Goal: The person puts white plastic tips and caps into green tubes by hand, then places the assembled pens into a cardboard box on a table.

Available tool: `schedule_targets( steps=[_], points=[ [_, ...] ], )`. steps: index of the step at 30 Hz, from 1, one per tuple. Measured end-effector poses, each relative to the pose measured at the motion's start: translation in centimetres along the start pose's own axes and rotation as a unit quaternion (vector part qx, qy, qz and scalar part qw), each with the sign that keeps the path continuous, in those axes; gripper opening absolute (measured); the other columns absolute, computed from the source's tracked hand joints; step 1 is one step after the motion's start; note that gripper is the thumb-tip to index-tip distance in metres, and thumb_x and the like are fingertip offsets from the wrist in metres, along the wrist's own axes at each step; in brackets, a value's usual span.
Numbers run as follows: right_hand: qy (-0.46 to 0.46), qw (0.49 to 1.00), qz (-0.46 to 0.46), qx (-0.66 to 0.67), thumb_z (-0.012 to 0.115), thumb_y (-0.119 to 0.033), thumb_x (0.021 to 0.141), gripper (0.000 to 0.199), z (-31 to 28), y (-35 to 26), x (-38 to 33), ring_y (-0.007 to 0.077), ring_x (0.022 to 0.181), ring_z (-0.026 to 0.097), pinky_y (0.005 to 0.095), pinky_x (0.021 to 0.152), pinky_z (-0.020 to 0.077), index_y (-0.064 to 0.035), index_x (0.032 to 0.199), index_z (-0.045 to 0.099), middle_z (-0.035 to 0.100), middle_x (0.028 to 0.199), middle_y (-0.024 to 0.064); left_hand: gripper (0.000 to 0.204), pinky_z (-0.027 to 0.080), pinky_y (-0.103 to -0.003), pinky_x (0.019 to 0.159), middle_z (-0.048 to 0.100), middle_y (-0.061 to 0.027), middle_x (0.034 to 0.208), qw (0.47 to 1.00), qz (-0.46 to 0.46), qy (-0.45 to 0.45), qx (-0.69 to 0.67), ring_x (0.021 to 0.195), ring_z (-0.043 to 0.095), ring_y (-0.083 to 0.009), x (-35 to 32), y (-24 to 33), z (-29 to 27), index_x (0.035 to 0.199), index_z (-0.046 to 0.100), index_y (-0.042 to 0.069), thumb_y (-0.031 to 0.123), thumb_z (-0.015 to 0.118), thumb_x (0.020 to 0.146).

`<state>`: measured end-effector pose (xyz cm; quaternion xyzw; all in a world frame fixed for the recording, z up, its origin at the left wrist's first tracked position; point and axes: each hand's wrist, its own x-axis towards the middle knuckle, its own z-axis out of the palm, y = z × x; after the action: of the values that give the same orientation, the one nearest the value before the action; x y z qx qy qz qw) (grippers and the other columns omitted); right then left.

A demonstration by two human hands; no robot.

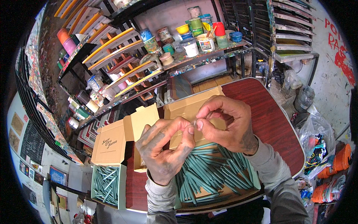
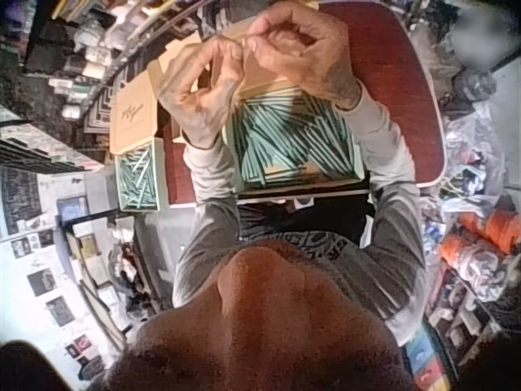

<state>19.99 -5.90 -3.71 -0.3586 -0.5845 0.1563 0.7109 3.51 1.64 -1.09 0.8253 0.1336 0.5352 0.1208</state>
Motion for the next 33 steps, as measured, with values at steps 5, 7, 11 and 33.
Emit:
schedule_targets(
  steps=[5,7,11,33],
  points=[
    [-0.002,0.999,-0.023,-0.043,0.069,0.001,0.085,0.014,-0.25,-0.04,0.02,0.0097,0.081,0.064,0.0253,0.075,0.0533,0.0031,0.099,0.065,0.067,0.095,0.0079,0.017,0.034,-0.027,0.056,0.07,-0.0013,0.074,1.0,0.011,0.011,0.003,0.058,0.053,-0.0106,-0.07,-0.47,0.08,0.089,0.074,0.006,0.005,0.08,0.073],
    [0.004,1.0,0.01,0.004,0.071,-0.007,0.089,0.018,-0.23,0.19,-0.24,0.0095,0.082,0.065,0.0263,0.076,0.0546,0.0019,0.104,0.065,0.069,0.098,0.0069,0.015,0.033,-0.025,0.052,0.068,-0.0007,0.074,0.999,-0.035,0.005,-0.038,0.058,0.05,-0.0086,-0.07,-0.21,-0.02,0.088,0.074,0.006,0.004,0.079,0.074],
    [-0.077,0.975,0.07,0.197,0.062,-0.008,0.097,0.018,-0.35,-0.08,0.14,0.0123,0.083,0.066,0.0283,0.074,0.0558,0.0049,0.11,0.064,0.068,0.1,0.0107,0.011,0.029,-0.022,0.046,0.066,-0.0001,0.073,0.992,-0.065,0.016,-0.105,0.057,0.045,-0.0053,-0.04,-0.42,0.29,0.086,0.073,0.004,0.002,0.077,0.075],
    [-0.055,0.994,0.063,0.072,0.071,-0.001,0.087,0.017,-0.59,0.44,-0.48,0.0086,0.084,0.066,0.0223,0.07,0.0538,0.0048,0.102,0.066,0.069,0.093,0.0072,0.013,0.03,-0.025,0.049,0.067,0.0004,0.072,0.998,-0.033,-0.019,-0.047,0.052,0.04,-0.007,-0.06,-0.4,0.1,0.084,0.073,0.007,0.006,0.079,0.073]
  ],
)
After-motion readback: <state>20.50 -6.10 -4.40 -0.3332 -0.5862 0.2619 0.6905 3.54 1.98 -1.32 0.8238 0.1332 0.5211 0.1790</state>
